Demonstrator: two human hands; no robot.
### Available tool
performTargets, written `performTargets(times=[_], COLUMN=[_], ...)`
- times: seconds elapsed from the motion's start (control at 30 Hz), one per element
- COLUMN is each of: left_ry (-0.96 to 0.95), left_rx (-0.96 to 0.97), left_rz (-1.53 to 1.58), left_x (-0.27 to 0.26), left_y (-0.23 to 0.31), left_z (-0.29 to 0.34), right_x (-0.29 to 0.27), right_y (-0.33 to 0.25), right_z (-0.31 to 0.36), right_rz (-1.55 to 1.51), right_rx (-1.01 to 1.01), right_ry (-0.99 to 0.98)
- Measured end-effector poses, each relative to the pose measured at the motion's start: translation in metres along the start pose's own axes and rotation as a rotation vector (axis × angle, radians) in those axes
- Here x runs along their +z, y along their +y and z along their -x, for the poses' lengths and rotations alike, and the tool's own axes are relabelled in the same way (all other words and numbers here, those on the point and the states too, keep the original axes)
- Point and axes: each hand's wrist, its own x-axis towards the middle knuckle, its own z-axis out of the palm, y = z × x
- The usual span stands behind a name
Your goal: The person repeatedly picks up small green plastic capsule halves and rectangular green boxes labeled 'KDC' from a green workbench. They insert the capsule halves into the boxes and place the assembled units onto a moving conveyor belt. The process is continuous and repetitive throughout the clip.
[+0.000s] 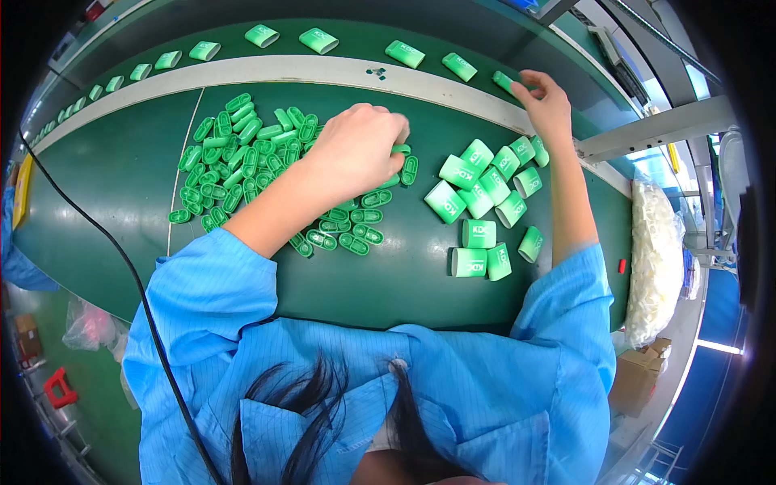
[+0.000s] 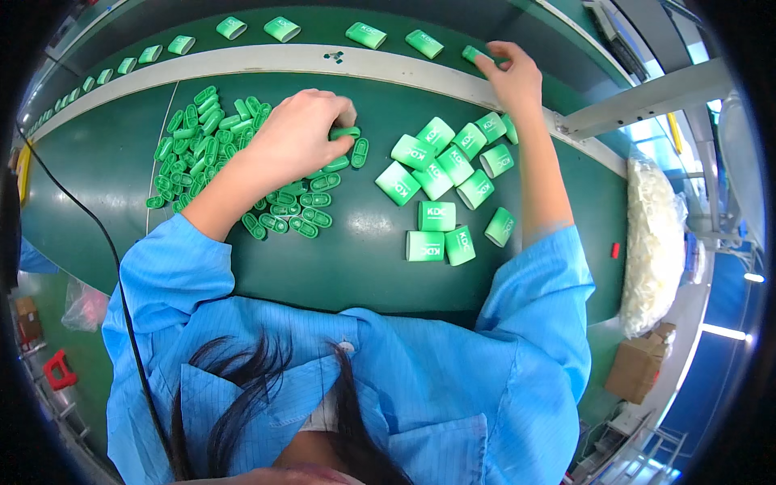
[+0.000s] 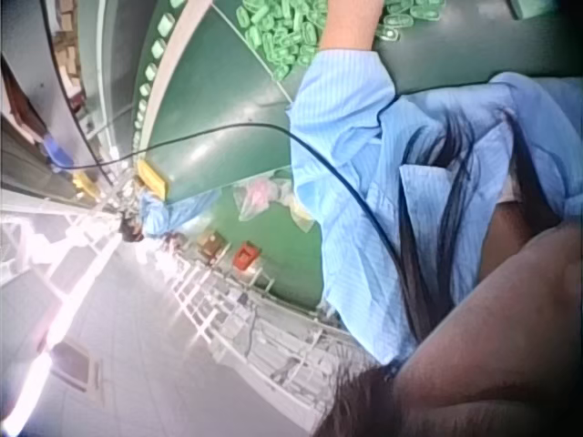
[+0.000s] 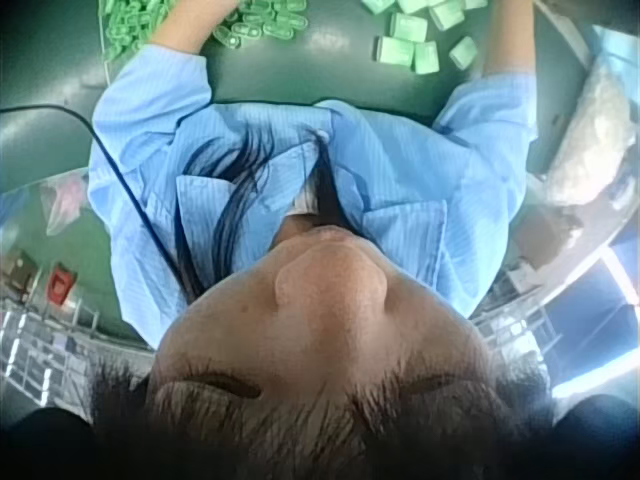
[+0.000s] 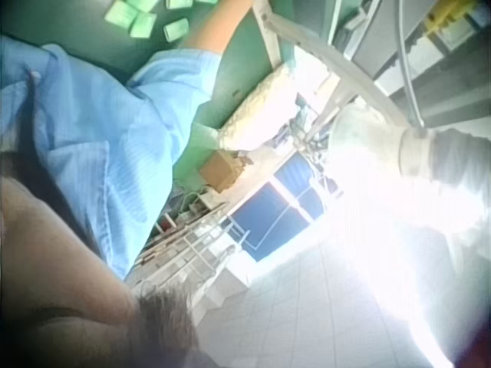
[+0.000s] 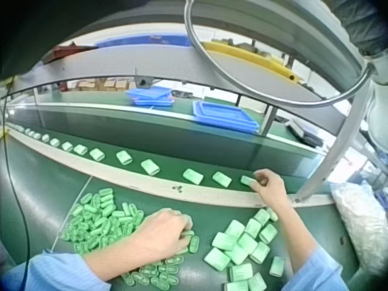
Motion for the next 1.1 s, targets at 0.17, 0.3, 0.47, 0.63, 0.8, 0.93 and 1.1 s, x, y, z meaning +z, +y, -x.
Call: performTargets(times=[0.17, 0.3, 0.47, 0.63, 0.8, 0.93, 1.1], left_ry=[0.15, -0.093, -0.09, -0.103, -0.032, 0.027, 0.061], left_rx=[0.004, -0.225, -0.253, -0.309, -0.311, -0.284, -0.266], left_rz=[0.288, 0.699, 1.205, 1.344, 1.329, 1.296, 1.258], left_x=[-0.004, -0.009, -0.006, -0.003, 0.002, -0.002, 0.004], left_y=[0.002, 0.008, -0.001, 0.0, 0.001, 0.005, 0.011], left_z=[-0.003, -0.008, -0.007, -0.01, -0.007, -0.008, -0.006], right_x=[-0.022, -0.021, -0.032, -0.007, 0.012, 0.002, 0.007], right_y=[-0.078, -0.098, -0.122, -0.11, -0.093, -0.088, -0.09], right_z=[0.09, 0.103, 0.085, 0.086, 0.087, 0.088, 0.092], right_rz=[0.147, 0.227, 0.042, -0.844, -0.469, -0.842, -0.99], right_rx=[-0.494, -0.436, -0.261, -0.011, -0.354, 0.096, 0.156], right_ry=[-0.356, -0.487, -0.643, -0.262, -0.149, -0.389, -0.453])
